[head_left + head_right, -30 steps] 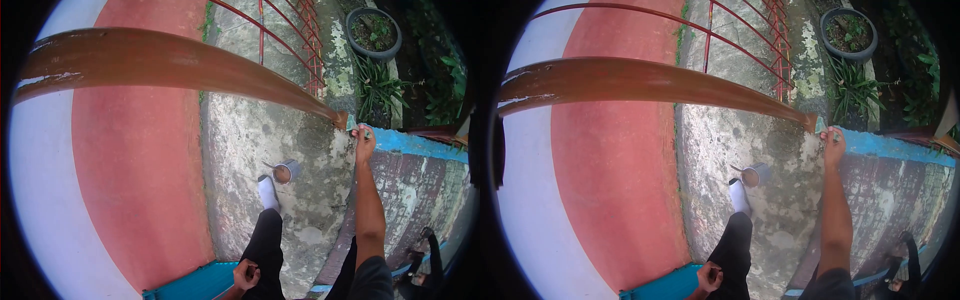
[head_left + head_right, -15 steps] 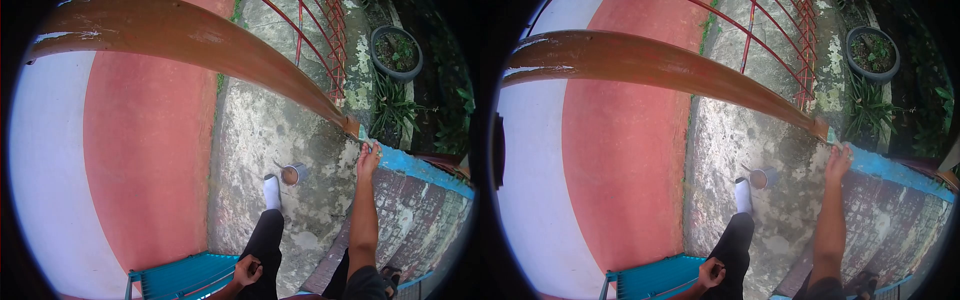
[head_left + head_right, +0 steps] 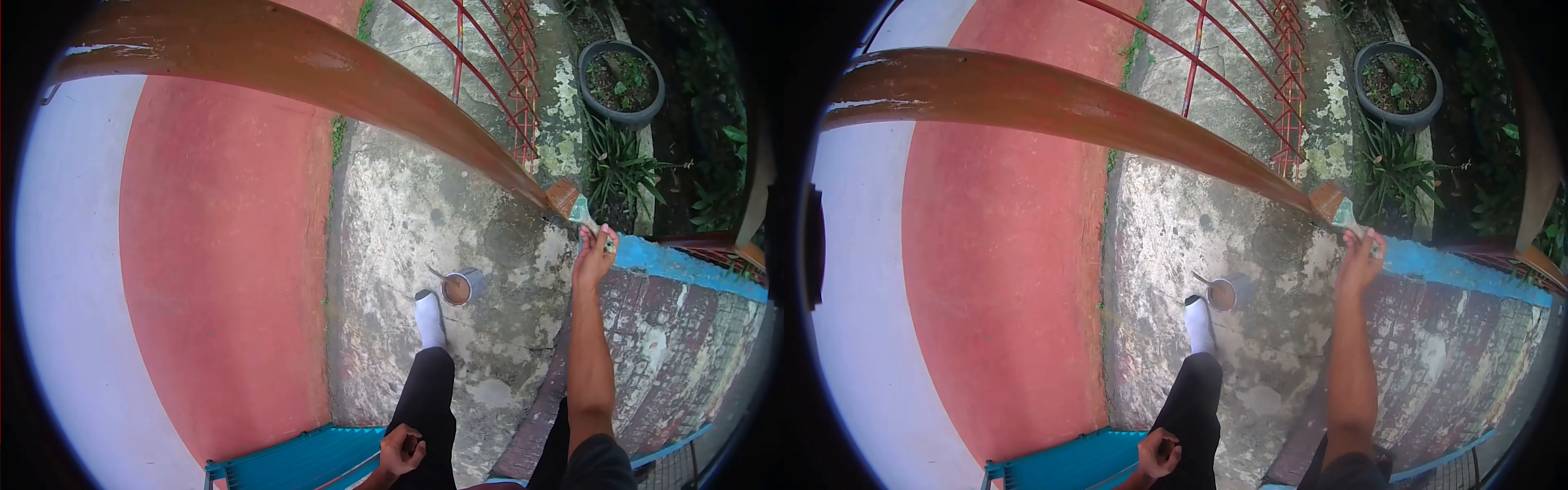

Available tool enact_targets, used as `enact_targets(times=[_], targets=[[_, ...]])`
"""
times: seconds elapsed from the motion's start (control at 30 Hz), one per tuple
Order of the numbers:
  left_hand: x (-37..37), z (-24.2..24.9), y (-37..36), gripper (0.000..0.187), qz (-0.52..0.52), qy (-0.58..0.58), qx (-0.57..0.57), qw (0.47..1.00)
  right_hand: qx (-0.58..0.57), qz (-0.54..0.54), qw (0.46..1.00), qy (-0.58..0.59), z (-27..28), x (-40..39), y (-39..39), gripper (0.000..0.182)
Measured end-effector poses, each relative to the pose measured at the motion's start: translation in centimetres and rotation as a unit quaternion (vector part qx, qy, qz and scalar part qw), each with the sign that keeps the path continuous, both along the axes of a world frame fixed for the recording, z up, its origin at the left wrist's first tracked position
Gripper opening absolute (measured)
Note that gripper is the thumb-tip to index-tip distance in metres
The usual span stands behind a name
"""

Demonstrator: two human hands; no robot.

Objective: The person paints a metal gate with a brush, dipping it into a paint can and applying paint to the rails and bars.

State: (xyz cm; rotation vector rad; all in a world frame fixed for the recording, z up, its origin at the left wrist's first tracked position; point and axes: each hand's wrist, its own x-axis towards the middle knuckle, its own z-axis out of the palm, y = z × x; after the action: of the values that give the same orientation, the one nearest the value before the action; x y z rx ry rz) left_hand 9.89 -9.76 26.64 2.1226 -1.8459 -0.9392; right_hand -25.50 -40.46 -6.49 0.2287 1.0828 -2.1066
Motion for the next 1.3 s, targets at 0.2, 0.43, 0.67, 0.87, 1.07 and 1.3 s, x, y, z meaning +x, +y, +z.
enact_targets(times=[0.2, 0.43, 0.67, 0.87, 1.07, 1.3], targets=[[-0.5, 0.7, -0.7, 0.018, -0.027, 0.014, -0.048, 0.998, 0.028, -0.021, 0.999, -0.039, 2.6, 0.6, 3.6, 0.024], [-1.2, 2.2, -1.6, 0.017, -0.017, 0.040, -0.080, 0.996, 0.068, -0.064, 0.996, -0.011, 5.7, -0.8, 9.3, 0.022], [0.1, 0.9, -1.3, 0.017, -0.016, 0.035, -0.083, 0.996, 0.074, -0.059, 0.995, -0.018, 7.1, -1.8, 11.4, 0.021], [-0.7, 0.9, -2.2, 0.016, -0.013, 0.041, -0.062, 0.997, 0.085, -0.053, 0.995, -0.031, 8.0, -1.8, 12.7, 0.023], [-1.2, 1.4, -3.1, 0.016, -0.022, 0.037, -0.052, 0.998, 0.044, 0.017, 0.999, 0.020, 16.5, -1.9, 14.4, 0.020], [-0.9, 2.7, -5.0, 0.015, -0.031, 0.029, -0.048, 0.998, -0.138, 0.007, 0.917, 0.374, 38.0, -2.5, 14.8, 0.025]])
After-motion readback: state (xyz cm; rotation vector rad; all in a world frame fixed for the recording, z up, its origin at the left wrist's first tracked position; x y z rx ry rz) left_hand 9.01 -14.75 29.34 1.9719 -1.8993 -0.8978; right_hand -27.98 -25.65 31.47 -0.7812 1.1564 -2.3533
